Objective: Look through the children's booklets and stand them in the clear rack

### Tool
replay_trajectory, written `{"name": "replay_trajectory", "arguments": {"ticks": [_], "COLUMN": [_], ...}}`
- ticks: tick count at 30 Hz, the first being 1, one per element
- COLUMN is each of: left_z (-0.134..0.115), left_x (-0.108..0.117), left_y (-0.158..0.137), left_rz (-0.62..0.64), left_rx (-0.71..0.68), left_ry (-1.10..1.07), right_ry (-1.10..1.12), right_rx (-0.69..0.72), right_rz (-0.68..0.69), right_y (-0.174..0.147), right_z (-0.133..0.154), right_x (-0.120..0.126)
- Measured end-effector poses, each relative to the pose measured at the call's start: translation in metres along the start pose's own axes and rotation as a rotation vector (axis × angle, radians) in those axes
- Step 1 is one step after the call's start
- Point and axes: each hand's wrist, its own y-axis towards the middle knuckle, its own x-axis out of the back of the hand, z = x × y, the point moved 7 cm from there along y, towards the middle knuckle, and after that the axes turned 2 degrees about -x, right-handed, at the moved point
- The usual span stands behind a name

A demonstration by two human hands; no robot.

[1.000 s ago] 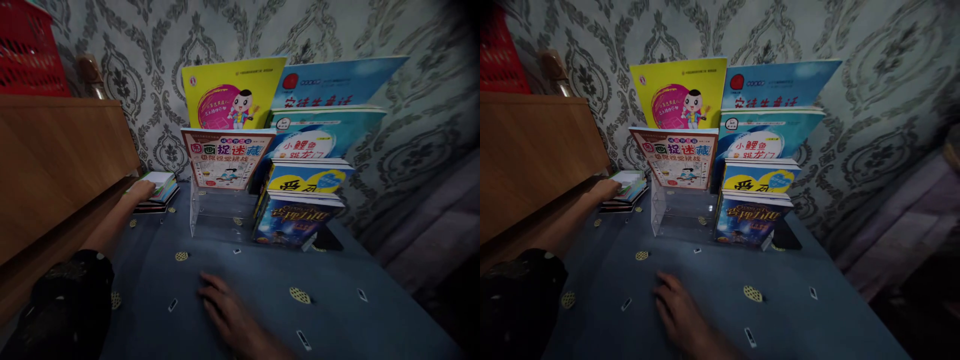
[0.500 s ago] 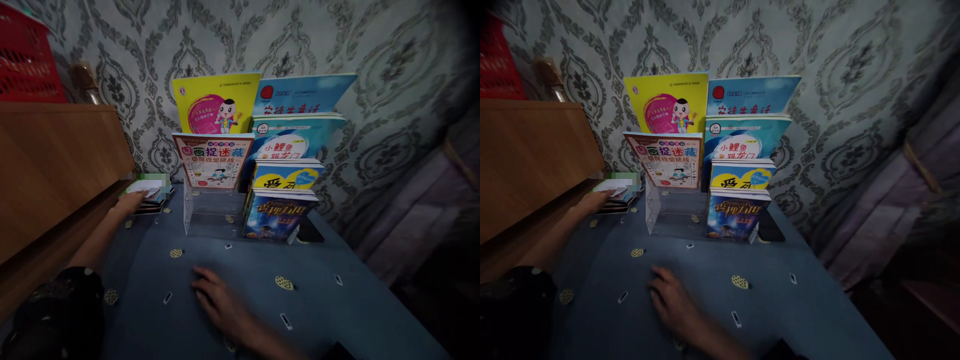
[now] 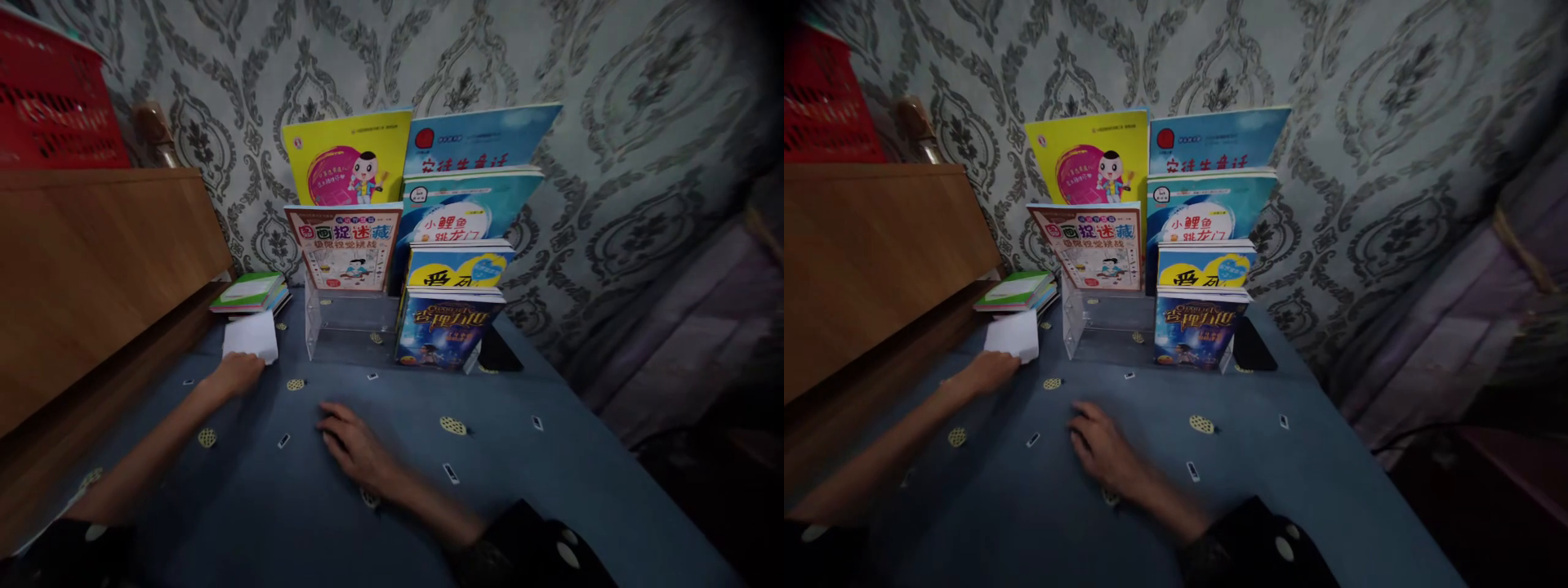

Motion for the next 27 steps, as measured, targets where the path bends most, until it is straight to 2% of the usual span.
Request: {"name": "replay_trajectory", "arguments": {"ticks": [2,3,5,6,7,9,11,13,15,18,23,27], "left_z": [-0.023,-0.033,-0.050,-0.047,-0.038,-0.008,0.018,0.023,0.016,-0.001,-0.028,-0.061], "left_x": [0.002,0.006,0.013,0.015,0.017,0.009,-0.014,-0.045,-0.066,-0.080,-0.068,-0.052], "left_y": [-0.018,-0.024,-0.030,-0.028,-0.023,-0.011,-0.007,-0.012,-0.023,-0.041,-0.058,-0.067], "left_rz": [0.062,0.097,0.246,0.280,0.232,0.074,-0.064,-0.118,-0.194,-0.285,-0.434,-0.513], "left_rx": [-0.059,-0.121,-0.313,-0.334,-0.302,-0.149,0.039,0.108,0.121,0.120,0.173,0.147], "left_ry": [-0.070,-0.171,-0.497,-0.627,-0.678,-0.598,-0.477,-0.441,-0.408,-0.393,-0.372,-0.359], "right_ry": [-0.014,-0.021,-0.025,-0.021,-0.011,0.014,0.034,0.032,-0.006,-0.127,-0.298,-0.347], "right_rx": [0.014,0.024,0.045,0.054,0.059,0.056,0.035,0.010,0.018,0.117,0.335,0.320], "right_rz": [-0.003,-0.007,-0.020,-0.028,-0.036,-0.055,-0.080,-0.116,-0.140,-0.097,0.149,0.210], "right_y": [0.001,0.001,0.002,0.003,0.004,0.006,0.006,0.004,-0.001,-0.014,-0.045,-0.059], "right_z": [0.001,0.002,0.005,0.006,0.007,0.005,0.001,-0.003,0.000,0.023,0.072,0.076], "right_x": [0.000,0.000,0.001,0.001,0.002,0.003,0.004,0.005,0.005,0.000,-0.023,-0.027]}}
